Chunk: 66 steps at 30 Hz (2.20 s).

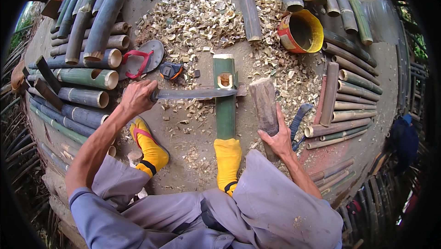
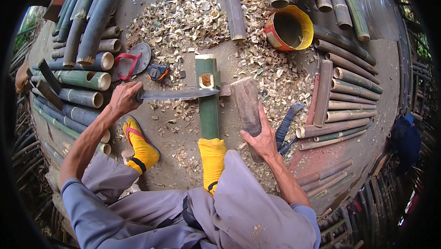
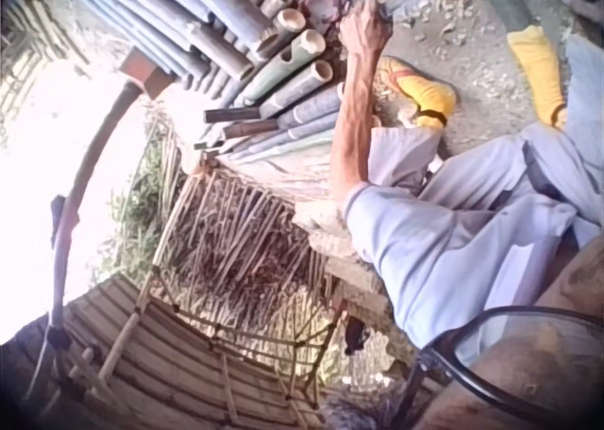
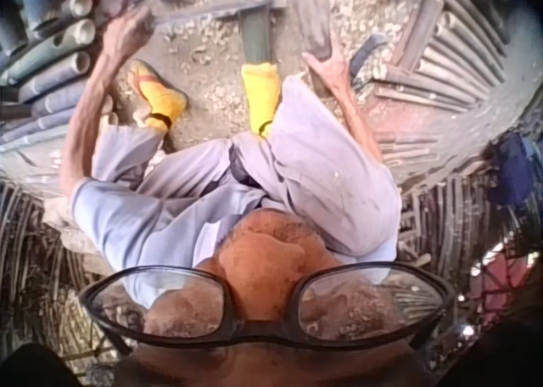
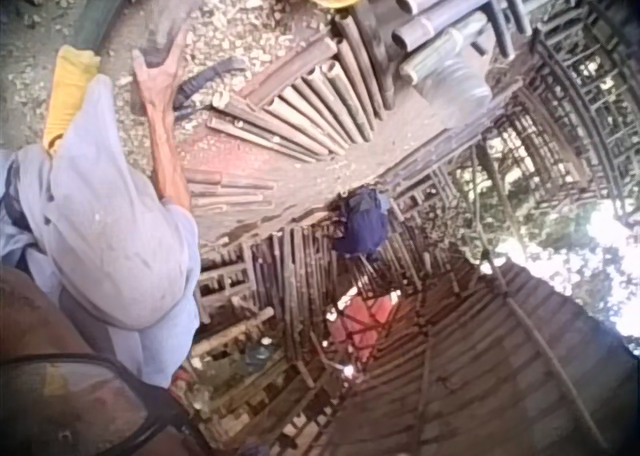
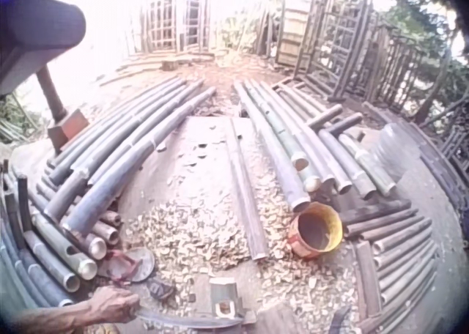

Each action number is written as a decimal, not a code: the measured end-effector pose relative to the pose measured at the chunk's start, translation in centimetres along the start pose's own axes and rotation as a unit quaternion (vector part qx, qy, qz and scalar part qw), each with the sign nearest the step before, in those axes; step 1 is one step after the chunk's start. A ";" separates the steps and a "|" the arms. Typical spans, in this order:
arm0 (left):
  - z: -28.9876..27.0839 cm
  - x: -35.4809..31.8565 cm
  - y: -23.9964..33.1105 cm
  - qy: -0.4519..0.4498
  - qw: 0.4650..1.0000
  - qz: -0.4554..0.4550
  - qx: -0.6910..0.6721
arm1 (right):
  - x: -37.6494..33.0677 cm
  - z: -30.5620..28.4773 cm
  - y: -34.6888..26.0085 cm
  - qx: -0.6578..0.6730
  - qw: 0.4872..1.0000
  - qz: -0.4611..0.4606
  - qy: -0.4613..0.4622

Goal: The person carves a hole into a bamboo stalk using a knife and a wooden mallet, then smooths the edges of the hole with a smaller hand-held blade.

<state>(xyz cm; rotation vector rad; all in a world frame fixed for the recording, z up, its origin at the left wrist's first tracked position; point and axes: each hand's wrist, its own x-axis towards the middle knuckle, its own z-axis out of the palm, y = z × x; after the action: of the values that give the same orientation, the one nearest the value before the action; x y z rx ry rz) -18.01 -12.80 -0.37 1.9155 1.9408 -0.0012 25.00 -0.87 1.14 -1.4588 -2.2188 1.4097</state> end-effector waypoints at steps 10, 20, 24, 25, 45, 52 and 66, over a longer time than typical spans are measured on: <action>-0.3 1.3 -1.6 -0.088 0.996 0.004 -0.001 | 5.3 -1.4 -1.0 -0.123 0.875 -0.460 -0.090; 0.2 1.3 -1.2 -0.048 0.999 0.008 0.016 | 9.4 -1.3 -3.7 -0.245 0.813 -0.499 -0.172; 1.0 1.0 -1.5 -0.009 0.999 0.032 0.013 | 9.4 -1.2 -5.1 -0.219 0.838 -0.464 -0.184; 1.2 0.5 -1.4 -0.011 0.999 0.027 0.014 | 7.7 -0.7 -5.6 -0.169 0.850 -0.455 -0.207; 1.7 7.1 18.7 0.049 0.667 -0.164 -0.726 | -2.7 1.3 -3.7 -0.135 0.987 -0.090 0.020; 2.4 7.6 25.1 0.165 0.895 0.019 -0.414 | -3.7 2.1 0.1 0.091 0.950 0.144 0.262; 7.5 5.9 17.3 0.109 0.859 -0.194 -0.462 | -8.7 -16.9 18.5 -0.248 0.853 0.317 0.331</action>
<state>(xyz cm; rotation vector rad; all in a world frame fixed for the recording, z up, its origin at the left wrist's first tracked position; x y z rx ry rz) 0.88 -8.36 -3.99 0.9026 1.8915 0.8935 50.91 4.65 -0.33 -2.5187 -1.7506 0.2390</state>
